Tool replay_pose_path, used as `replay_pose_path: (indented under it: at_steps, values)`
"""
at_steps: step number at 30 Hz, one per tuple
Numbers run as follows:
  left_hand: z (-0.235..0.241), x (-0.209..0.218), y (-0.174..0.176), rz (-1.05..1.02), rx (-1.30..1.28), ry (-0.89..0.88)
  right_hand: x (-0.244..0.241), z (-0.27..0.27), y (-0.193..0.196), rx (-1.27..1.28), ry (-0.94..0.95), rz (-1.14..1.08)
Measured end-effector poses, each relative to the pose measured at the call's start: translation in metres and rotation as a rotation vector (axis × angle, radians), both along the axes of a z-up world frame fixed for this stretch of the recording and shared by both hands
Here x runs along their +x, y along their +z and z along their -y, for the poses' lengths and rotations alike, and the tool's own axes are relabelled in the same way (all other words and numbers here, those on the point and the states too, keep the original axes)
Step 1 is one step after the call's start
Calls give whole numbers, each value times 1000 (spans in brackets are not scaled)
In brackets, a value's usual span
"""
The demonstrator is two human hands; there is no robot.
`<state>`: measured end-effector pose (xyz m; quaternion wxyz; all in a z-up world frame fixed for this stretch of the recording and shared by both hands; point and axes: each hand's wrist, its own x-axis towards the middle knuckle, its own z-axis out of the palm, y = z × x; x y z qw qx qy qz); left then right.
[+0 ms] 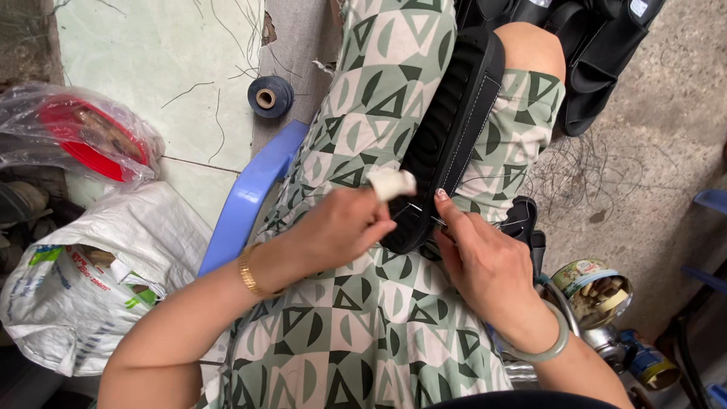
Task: The person sits on a blue plastic chair and sews a black slide sandal using a needle and thread. They hold the sandal on their lap and repeatedly push the needle through the sole and upper, pulling the thread tight to secure the parts together.
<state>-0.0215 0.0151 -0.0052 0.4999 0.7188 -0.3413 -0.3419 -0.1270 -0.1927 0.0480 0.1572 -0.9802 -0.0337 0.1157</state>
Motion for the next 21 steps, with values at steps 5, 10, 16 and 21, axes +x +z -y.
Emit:
replay_pose_path:
  at_steps: [5,10,16,21]
  values:
    - [-7,13,21,-294,-84,188,5,20,22,-77,58,-136]
    - [-37,26,14,116,81,162,-18,82,55,-364,-38,-347]
    - [-70,39,-8,398,118,265,-11,56,36,318,-289,-474]
    - [-78,53,-14,473,147,326,-3,32,4,619,-530,-271]
